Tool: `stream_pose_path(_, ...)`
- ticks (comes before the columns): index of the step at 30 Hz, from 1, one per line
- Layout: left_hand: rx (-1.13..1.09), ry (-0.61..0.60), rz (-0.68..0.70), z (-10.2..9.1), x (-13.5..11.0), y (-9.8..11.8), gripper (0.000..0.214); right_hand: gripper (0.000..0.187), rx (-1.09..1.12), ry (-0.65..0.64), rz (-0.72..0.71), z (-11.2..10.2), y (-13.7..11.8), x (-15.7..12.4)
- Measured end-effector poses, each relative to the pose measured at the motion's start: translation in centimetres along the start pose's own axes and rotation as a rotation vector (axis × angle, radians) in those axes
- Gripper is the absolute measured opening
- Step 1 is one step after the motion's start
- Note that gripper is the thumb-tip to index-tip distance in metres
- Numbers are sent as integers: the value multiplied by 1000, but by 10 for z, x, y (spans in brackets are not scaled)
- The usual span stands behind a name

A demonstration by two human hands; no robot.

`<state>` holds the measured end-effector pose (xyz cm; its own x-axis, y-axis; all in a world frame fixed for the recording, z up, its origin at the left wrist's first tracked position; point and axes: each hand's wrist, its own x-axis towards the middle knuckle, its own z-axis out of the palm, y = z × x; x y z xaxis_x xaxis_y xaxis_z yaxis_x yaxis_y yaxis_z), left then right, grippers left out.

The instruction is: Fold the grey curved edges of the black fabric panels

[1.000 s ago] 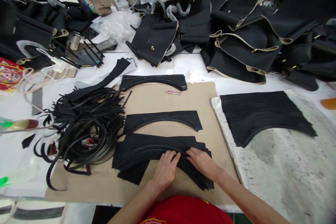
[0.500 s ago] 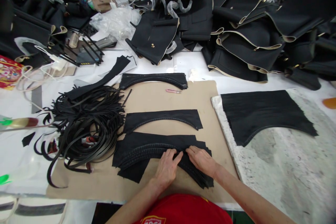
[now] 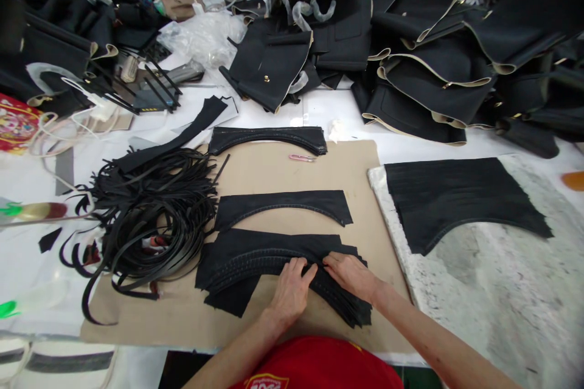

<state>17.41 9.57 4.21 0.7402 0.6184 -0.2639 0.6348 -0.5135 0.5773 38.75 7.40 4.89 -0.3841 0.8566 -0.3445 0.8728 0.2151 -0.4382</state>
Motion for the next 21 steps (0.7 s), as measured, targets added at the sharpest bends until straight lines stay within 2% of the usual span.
stream_pose_path(6,-3,2,0,0,0,0,54,25,-4,-12,-8,-1,1,1)
stream_pose_path(21,16,19,-16,0,2,1,48,25,-30,-20,-9,0,2,3)
